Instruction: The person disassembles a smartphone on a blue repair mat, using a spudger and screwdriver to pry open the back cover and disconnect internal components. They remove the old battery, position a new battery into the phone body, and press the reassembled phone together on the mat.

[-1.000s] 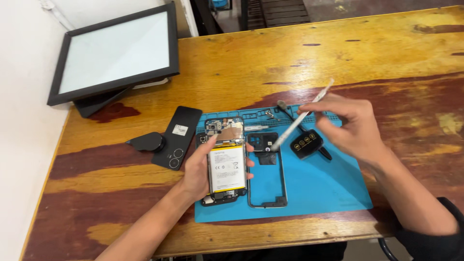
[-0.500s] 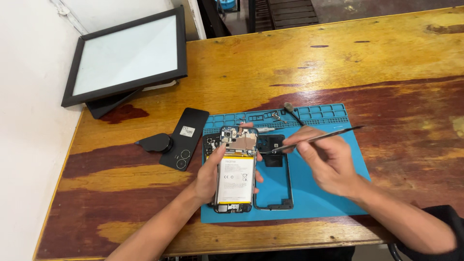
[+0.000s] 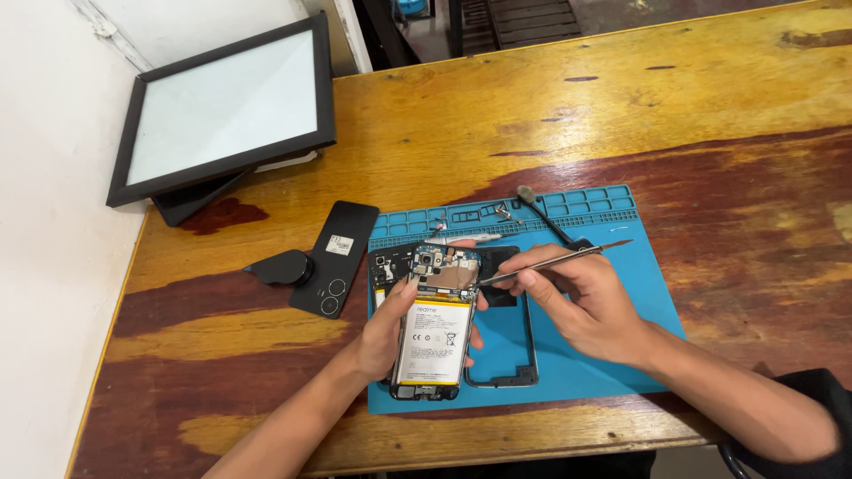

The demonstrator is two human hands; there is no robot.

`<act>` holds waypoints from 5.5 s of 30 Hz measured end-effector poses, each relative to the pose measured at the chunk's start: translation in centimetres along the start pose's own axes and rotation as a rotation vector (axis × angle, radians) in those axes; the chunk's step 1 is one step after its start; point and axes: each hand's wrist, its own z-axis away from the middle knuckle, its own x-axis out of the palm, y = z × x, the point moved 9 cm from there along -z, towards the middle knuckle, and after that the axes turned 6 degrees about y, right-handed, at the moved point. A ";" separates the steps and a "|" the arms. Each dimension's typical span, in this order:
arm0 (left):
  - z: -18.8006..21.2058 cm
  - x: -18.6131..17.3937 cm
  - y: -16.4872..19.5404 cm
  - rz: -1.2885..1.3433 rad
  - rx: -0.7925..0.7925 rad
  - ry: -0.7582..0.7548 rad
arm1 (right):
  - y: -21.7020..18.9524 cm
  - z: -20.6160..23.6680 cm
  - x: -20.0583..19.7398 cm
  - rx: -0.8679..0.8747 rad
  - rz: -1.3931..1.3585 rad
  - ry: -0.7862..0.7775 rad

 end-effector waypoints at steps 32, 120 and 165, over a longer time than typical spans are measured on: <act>-0.2 0.7 0.0 -0.019 -0.155 0.104 | 2.0 0.6 0.2 0.146 -0.219 -0.013; -0.2 -0.6 -0.8 -0.252 -0.243 0.349 | -5.4 0.5 1.0 -0.377 0.179 -0.126; -0.4 -1.2 1.2 0.000 0.021 0.298 | -2.6 0.6 2.4 -0.048 0.419 -0.225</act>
